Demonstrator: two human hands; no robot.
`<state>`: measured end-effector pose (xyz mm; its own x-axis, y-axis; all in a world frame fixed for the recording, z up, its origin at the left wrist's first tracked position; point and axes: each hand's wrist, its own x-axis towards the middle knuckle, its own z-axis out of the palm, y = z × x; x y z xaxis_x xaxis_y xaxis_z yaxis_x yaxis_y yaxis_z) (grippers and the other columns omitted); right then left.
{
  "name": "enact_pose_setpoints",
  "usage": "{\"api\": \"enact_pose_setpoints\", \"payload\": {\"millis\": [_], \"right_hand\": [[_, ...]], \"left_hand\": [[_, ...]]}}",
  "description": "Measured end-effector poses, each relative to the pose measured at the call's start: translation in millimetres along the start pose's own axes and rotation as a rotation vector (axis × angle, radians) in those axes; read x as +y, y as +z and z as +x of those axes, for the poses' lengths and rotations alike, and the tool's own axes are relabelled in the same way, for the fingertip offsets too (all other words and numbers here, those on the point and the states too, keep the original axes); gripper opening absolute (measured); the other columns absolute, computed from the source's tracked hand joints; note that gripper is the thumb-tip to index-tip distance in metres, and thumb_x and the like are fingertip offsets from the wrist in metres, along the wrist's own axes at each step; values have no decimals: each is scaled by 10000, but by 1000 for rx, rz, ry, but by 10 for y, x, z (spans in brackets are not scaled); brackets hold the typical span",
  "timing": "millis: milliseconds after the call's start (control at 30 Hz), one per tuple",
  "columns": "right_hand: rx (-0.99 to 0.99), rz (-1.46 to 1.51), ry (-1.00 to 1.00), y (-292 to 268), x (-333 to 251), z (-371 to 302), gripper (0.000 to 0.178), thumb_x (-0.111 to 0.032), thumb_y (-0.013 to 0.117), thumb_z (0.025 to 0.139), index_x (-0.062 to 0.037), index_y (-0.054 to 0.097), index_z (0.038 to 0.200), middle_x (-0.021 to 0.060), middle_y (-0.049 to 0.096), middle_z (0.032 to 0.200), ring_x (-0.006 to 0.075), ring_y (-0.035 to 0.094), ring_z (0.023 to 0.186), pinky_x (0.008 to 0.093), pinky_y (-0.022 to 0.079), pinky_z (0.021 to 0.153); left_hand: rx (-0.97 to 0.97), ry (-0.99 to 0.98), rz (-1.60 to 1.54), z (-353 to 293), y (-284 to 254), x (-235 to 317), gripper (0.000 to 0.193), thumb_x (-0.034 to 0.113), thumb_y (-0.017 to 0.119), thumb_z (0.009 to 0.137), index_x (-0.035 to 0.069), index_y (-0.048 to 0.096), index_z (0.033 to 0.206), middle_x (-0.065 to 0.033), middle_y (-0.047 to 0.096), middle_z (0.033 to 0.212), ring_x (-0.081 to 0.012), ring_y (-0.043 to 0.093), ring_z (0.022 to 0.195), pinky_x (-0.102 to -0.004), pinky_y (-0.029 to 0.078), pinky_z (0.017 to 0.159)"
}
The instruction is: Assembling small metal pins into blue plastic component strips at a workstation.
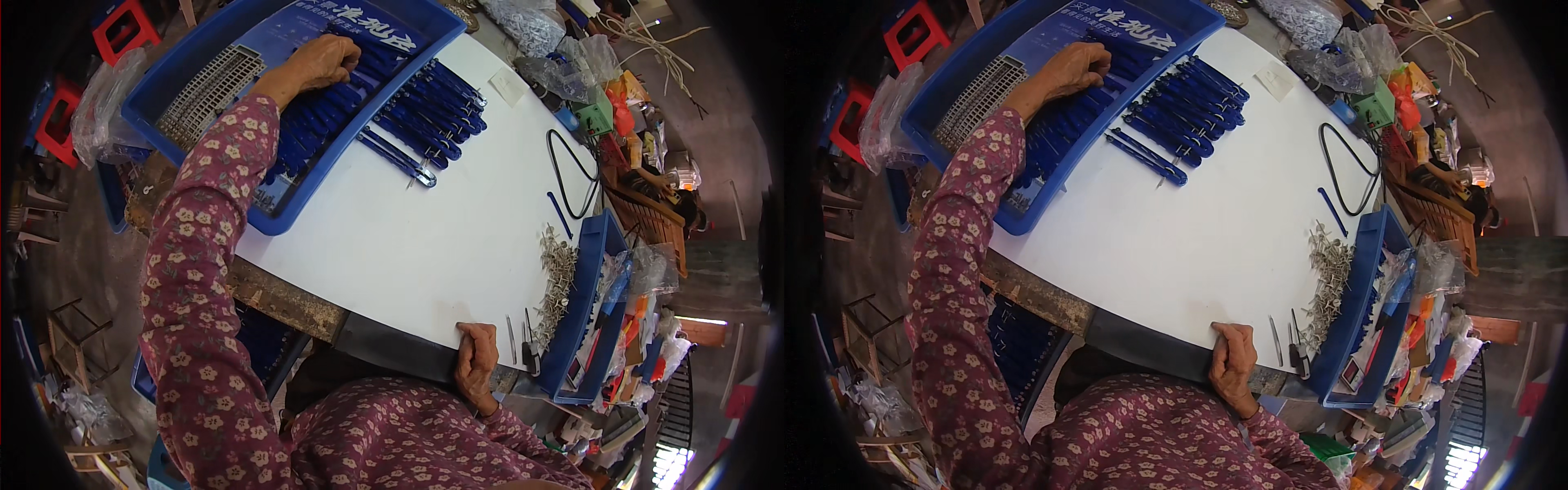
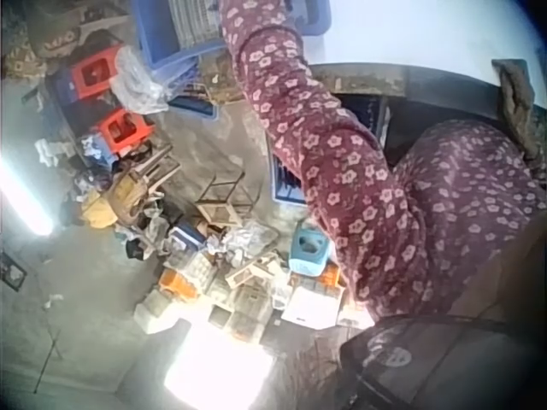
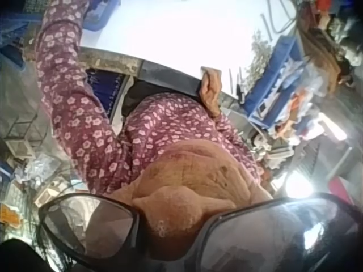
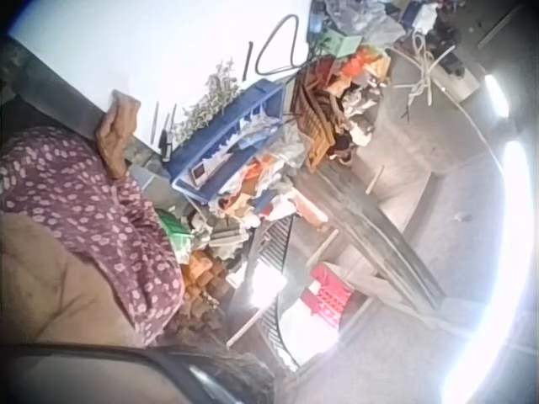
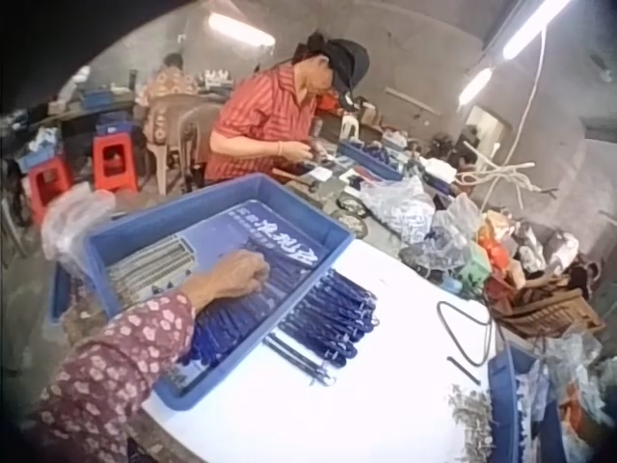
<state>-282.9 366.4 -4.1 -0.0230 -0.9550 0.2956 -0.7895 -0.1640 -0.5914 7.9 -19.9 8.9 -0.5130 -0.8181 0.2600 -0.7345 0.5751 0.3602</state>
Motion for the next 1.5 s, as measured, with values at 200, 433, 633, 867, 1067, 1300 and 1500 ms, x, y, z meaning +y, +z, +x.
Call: {"api": "enact_pose_setpoints", "payload": {"millis": [200,433,633,867,1067,1300,1500], "right_hand": [[-8,7,0,-9,-6,2,281,89,452,703,27,563,954,137,497,807,218,505,630,269,403,551],[-4,-3,13,-1,0,-16,272,67,469,705,23,571,952,124,497,794,187,494,598,263,398,538],[-19,-12,29,-19,-65,18,271,71,469,702,17,575,946,119,501,779,187,497,596,263,398,535],[-11,-14,24,-8,-37,5,267,82,453,722,11,578,946,133,507,796,208,509,620,264,401,538],[-5,-23,-13,-6,-42,17,274,97,436,717,24,570,945,139,504,798,214,509,624,267,403,540],[-8,-6,-9,-17,-48,27,281,95,434,710,27,567,949,136,501,796,211,505,624,268,406,545],[-6,7,1,-17,-25,15,275,75,453,708,24,568,953,132,501,795,207,504,625,265,403,543]], "left_hand": [[-58,-82,-121,-9,-46,56,194,12,649,666,25,558,837,-112,594,816,-265,575,792,-352,455,690],[20,-39,-102,-39,-9,77,210,48,609,738,51,546,938,-108,600,858,-270,571,838,-357,444,777],[112,13,-1,-29,157,56,215,79,566,800,78,531,1012,-107,616,961,-280,582,913,-381,451,814],[161,44,46,-42,193,12,242,86,573,799,103,538,1038,-77,627,979,-254,598,894,-375,459,802],[122,-26,11,-22,175,56,211,83,584,787,96,542,994,-79,636,944,-263,602,872,-371,459,792],[246,99,16,-37,226,30,176,64,601,765,65,533,927,-60,552,880,-256,559,847,-375,455,729],[349,195,223,-10,222,52,161,46,610,745,74,535,885,-36,526,879,-214,505,858,-332,425,725]]}}
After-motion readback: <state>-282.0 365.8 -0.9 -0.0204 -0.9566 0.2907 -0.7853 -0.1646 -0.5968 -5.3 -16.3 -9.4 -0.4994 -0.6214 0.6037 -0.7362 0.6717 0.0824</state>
